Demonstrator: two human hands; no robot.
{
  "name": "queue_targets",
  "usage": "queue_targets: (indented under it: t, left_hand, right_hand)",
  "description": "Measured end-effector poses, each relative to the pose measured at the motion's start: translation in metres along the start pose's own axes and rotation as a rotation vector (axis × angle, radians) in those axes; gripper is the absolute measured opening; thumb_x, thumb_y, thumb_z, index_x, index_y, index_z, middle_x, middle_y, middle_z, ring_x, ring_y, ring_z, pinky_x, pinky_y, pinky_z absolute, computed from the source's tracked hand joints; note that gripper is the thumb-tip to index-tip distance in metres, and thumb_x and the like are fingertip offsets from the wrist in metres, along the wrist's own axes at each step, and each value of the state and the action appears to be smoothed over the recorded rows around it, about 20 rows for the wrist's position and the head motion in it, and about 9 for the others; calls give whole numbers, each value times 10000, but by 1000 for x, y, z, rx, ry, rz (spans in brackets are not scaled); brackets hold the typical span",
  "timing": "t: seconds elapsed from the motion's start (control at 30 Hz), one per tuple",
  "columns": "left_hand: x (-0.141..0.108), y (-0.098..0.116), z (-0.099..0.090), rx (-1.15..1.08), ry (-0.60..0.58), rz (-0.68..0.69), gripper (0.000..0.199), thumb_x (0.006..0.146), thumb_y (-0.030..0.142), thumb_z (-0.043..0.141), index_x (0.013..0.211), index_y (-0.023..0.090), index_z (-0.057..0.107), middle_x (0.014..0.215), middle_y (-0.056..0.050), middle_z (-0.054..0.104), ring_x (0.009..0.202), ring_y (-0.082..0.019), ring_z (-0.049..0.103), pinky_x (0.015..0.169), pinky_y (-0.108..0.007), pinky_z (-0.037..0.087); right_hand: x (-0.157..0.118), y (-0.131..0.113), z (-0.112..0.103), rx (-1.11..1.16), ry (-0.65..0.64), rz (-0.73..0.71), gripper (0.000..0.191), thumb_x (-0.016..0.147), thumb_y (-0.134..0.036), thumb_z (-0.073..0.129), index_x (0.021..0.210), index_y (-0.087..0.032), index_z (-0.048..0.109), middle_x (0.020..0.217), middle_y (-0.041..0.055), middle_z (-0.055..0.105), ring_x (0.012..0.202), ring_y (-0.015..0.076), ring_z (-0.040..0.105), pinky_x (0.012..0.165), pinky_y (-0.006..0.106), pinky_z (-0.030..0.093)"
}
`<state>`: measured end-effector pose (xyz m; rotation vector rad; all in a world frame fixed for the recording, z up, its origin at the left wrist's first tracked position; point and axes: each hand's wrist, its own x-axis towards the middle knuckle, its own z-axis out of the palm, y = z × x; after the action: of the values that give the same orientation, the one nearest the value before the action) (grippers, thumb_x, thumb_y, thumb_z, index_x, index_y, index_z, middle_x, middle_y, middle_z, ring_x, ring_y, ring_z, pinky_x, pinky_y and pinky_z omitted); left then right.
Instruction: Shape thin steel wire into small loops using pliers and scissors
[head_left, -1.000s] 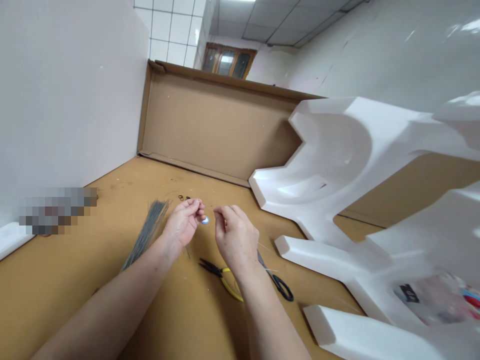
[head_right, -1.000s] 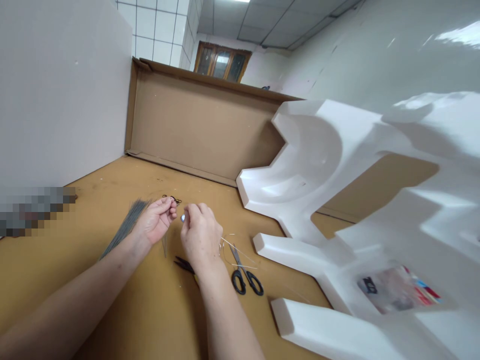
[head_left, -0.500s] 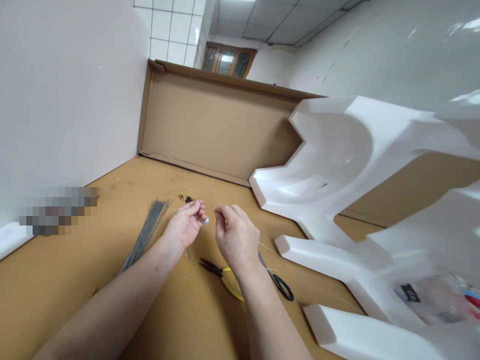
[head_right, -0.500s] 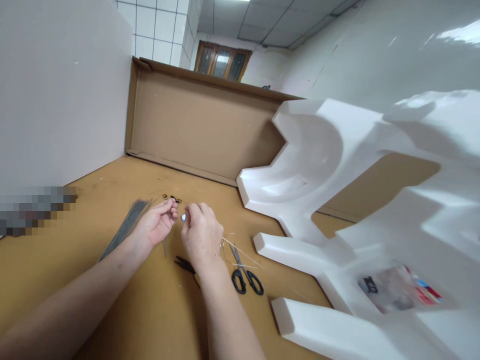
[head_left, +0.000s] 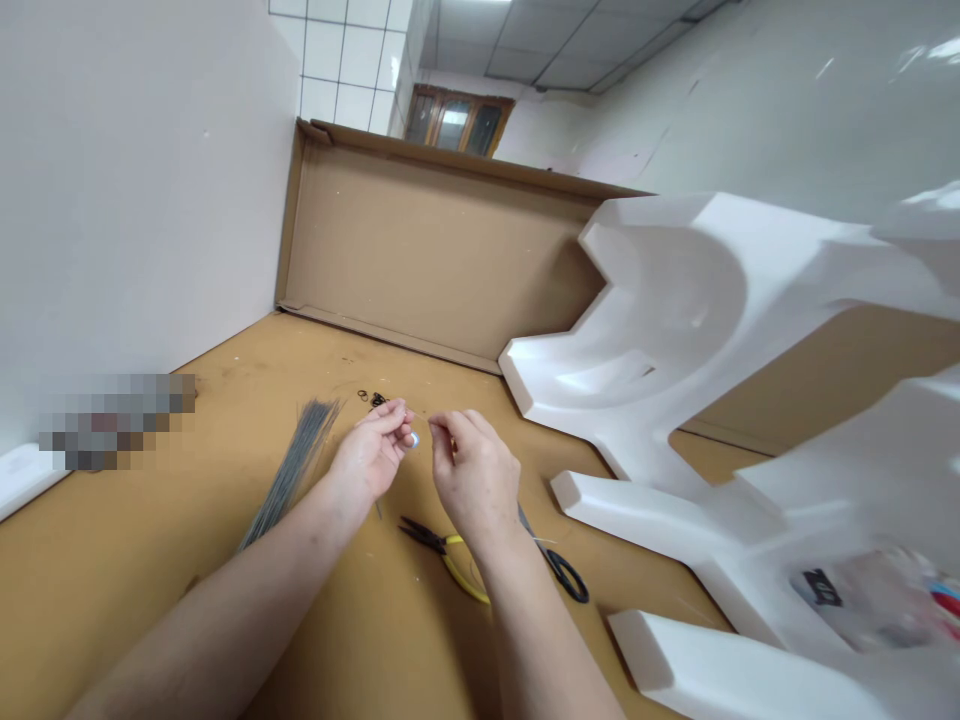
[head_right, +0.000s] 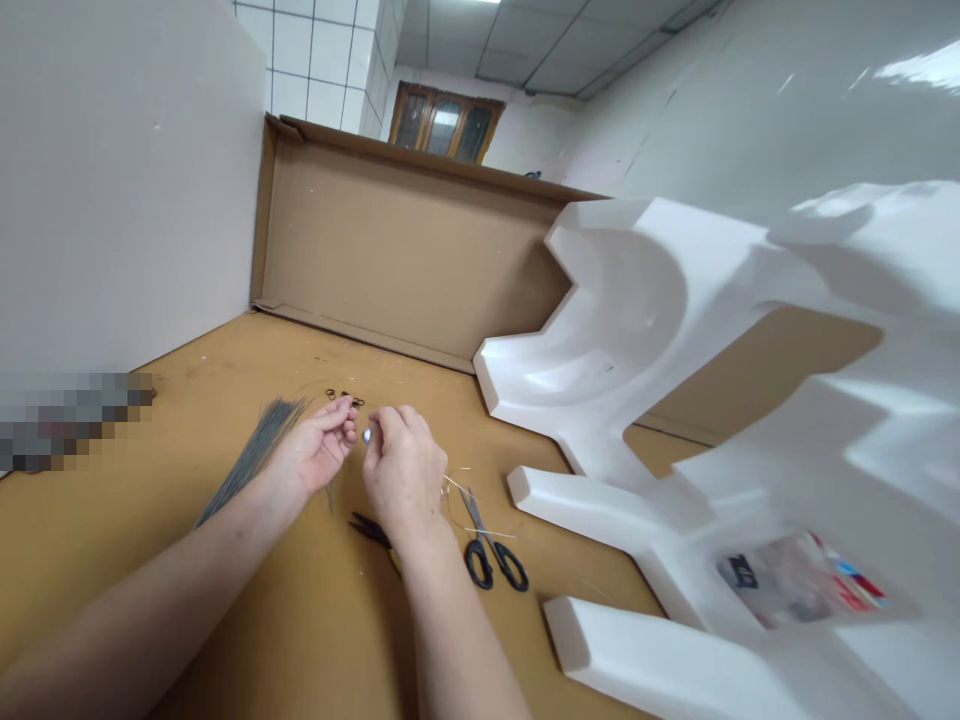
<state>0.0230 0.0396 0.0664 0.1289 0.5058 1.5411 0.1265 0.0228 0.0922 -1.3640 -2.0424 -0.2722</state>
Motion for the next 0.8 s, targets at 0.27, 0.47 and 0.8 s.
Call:
queue_targets:
  t: [0.27,0.47,0.8]
  left_hand:
    - [1,-20,-6,71,-29,-58,201,725,-41,481,683,130,578,618,-22,584,538,-75,532,562,-193,428]
    - [0,-22,-3,119,56,-64,202,738,-34,462,667,124,566,573,-23,582,505,-77,530,545,-194,417]
    - [1,-23,-5,189,106,-50,211,721,-48,458,669,113,583,551,-33,599,491,-84,541,551,-206,435]
  right_hand:
    - [3,0,0,7,-123,32,181,820,-170,460,763,-219,624,768,12,614,721,137,542,559,220,325]
    - [5,-3,1,-93,-212,50,182,828,-172,454,748,-204,614,797,27,614,738,141,537,576,226,319]
    - [6,-4,3,-217,-317,24,171,819,-152,442,764,-192,599,806,42,612,767,155,539,552,242,287]
